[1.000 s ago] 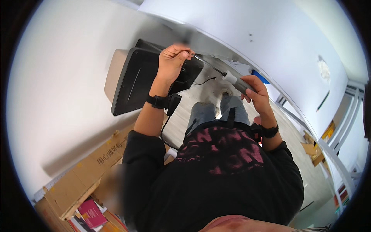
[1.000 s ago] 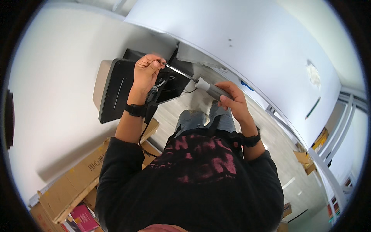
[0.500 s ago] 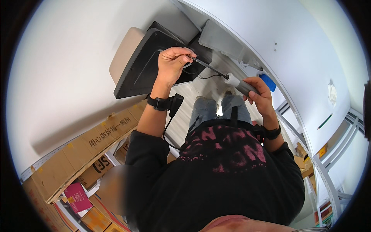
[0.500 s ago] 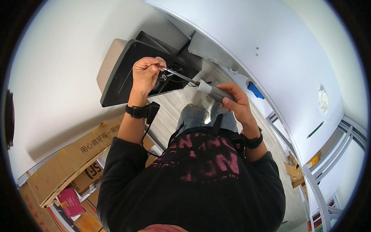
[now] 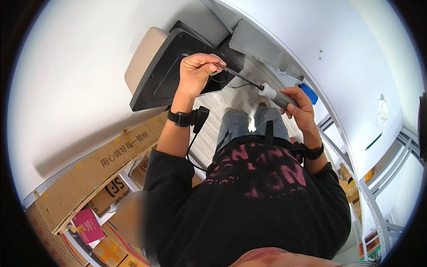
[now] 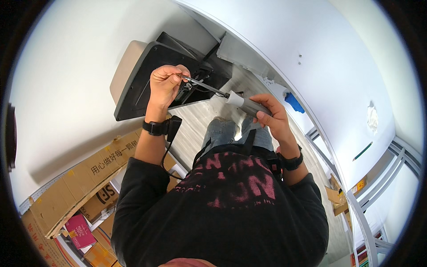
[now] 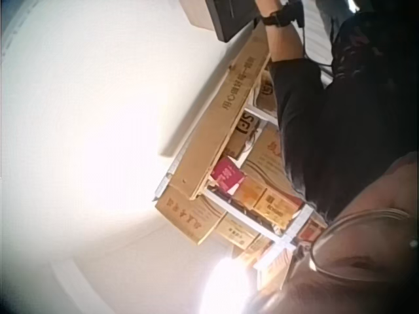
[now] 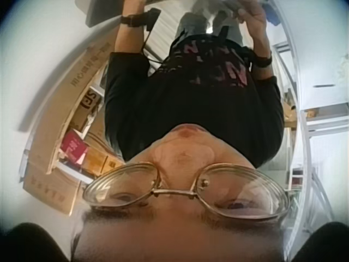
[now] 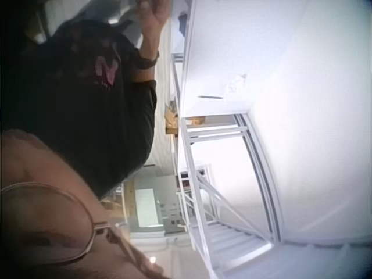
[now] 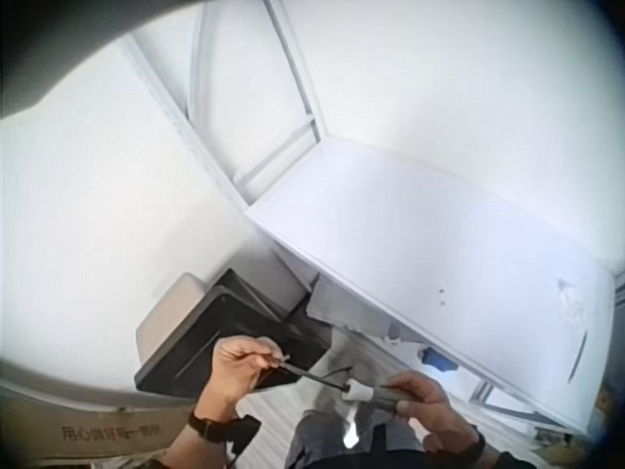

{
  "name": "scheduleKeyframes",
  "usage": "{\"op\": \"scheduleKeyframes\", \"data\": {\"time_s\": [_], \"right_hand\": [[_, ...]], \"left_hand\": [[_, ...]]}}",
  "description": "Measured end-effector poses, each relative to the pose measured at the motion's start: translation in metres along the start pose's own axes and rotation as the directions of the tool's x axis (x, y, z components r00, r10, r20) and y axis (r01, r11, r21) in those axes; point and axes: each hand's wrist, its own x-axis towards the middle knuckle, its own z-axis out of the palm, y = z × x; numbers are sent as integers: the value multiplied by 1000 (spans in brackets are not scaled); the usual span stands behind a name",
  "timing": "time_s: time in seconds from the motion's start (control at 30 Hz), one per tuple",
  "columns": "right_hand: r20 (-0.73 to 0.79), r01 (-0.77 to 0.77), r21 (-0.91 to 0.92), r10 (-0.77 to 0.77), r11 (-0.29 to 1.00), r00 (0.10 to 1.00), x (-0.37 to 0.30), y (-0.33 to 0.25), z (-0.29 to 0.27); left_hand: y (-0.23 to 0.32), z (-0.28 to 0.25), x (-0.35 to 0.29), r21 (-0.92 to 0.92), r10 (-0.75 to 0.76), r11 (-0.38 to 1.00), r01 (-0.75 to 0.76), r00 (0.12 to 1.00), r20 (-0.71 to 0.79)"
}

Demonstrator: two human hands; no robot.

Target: The person wipes the underside of a black electronic device with a blue cloth, then uses a screwdriver to attach a beige casing to the device. The person secures the casing with screws and then attaches a metal backplate to the device.

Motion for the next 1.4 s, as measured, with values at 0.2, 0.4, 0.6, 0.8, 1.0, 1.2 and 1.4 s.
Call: {"op": "scheduleKeyframes", "data": {"time_s": [0.2, 0.4, 0.6, 0.8, 1.0, 1.2, 1.4], "right_hand": [[-20, 43, -146, -46, 988, 999, 1, -3, 6], [-26, 151, -334, -169, 930, 985, 12, -8, 22], [99, 334, -645, -358, 687, 928, 41, -21, 44], [202, 388, -663, -347, 640, 916, 57, -18, 60], [118, 73, -438, -24, 896, 993, 62, -6, 62], [67, 68, -585, -36, 808, 997, 70, 5, 66], [-131, -145, -507, 90, 849, 987, 67, 81, 29]], "left_hand": [[7, -9, -1, 99, -25, 995, 27, 999, -19], [18, -27, -10, 202, -84, 975, 95, 994, -65], [22, -52, -29, 6, -190, 981, 194, 966, -177], [26, -76, -49, -118, -205, 976, 182, 952, -229], [34, -84, -59, -7, -191, 981, 196, 949, -251], [8, -87, -62, 3, -192, 979, 205, 921, -340], [-86, -106, -61, -85, -393, 910, 406, 780, -486]]}}
